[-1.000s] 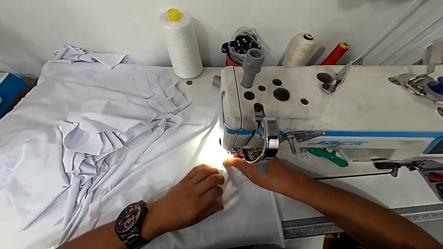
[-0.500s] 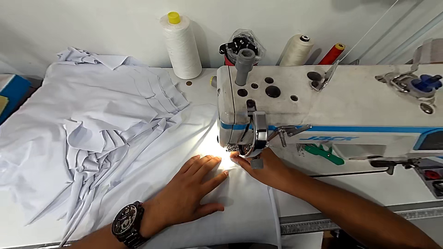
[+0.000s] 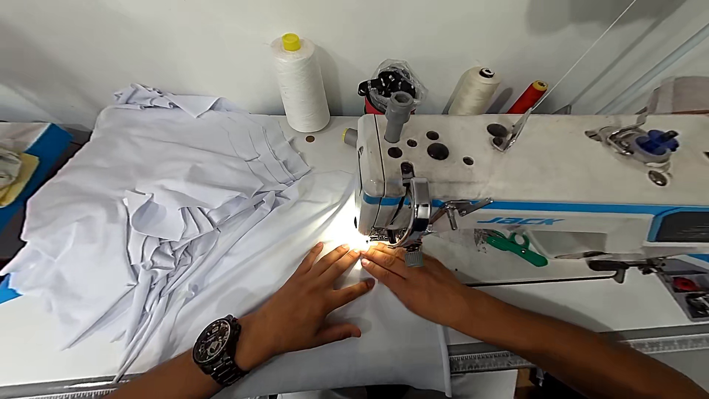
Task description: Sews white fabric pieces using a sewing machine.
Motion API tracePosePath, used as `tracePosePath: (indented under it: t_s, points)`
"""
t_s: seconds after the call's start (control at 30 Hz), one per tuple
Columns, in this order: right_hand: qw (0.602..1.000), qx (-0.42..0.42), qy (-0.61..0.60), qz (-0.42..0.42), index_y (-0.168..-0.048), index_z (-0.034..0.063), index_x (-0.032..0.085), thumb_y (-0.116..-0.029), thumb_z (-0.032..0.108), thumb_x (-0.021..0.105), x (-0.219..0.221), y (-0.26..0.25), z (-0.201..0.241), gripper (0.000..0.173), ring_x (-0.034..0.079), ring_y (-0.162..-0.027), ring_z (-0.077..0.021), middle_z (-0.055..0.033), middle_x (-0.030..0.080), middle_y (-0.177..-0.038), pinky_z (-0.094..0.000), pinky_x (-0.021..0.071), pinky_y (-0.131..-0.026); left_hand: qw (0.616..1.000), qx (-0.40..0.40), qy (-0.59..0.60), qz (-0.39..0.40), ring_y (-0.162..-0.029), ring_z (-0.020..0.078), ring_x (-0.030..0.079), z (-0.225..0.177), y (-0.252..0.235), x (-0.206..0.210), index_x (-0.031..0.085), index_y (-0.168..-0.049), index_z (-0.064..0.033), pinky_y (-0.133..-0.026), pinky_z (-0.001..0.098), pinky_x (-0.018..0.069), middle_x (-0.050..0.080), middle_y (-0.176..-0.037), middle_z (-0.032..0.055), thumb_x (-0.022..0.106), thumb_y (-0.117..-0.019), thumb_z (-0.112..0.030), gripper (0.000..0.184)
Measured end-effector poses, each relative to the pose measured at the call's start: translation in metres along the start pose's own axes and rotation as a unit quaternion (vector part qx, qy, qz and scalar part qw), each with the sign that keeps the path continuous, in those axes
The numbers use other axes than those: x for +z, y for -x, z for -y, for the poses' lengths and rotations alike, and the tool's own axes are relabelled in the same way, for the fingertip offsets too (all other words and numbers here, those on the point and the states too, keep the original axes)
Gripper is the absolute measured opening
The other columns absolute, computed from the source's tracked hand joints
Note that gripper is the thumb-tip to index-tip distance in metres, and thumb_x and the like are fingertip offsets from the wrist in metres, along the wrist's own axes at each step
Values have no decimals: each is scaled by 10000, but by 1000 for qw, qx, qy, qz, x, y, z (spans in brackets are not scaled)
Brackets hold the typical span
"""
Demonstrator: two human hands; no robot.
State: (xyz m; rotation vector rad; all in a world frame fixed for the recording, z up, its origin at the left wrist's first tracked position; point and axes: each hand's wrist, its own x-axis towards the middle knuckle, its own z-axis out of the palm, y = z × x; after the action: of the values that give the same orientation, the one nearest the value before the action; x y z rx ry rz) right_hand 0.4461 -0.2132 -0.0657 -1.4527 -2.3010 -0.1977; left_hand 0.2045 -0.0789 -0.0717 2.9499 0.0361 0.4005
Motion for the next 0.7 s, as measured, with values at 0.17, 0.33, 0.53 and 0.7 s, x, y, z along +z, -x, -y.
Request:
tracePosePath:
  t_s: [0.17, 0.33, 0.53, 0.7]
  points:
    - [995, 24, -26, 92, -1486, 98, 530, -1096, 499, 277, -3, 7, 4, 614, 355, -1516, -162, -43, 467, -1593, -398, 250, -1259, 1000, -1, -3, 3, -1523, 300, 327, -1, 0, 2, 544, -1465, -400, -1204, 637, 261, 417, -1607, 102, 381, -972, -737, 619]
    - [989, 63, -48, 128, -1556, 131, 439, -1091, 517, 286, -12, 39, 53, 623, 290, -1549, -182, -24, 371, -1654, -547, 238, -1252, 998, -34, 44, -14, -1524, 267, 337, -37, 32, -10, 532, -1480, -330, -1207, 639, 272, 412, -1617, 63, 358, -990, -721, 651]
    - [991, 94, -1, 98, -1571, 173, 412, -1081, 434, 359, -7, 71, 92, 557, 291, -1548, -180, 15, 353, -1663, -548, 283, -1228, 817, -542, -103, -166, -1226, 673, 459, -71, 148, -52, 587, -1197, 175, -953, 787, 374, 510, -1293, 455, 618, -941, -485, 709]
    - [988, 130, -18, 85, -1517, 150, 495, -1072, 325, 381, -8, 73, 112, 492, 361, -1516, -185, -3, 455, -1602, -556, 301, -1219, 910, -406, 21, -76, -736, 372, 713, -146, 10, -48, 699, -1031, 53, -631, 534, 589, 692, -868, 215, 544, -1022, -145, 251]
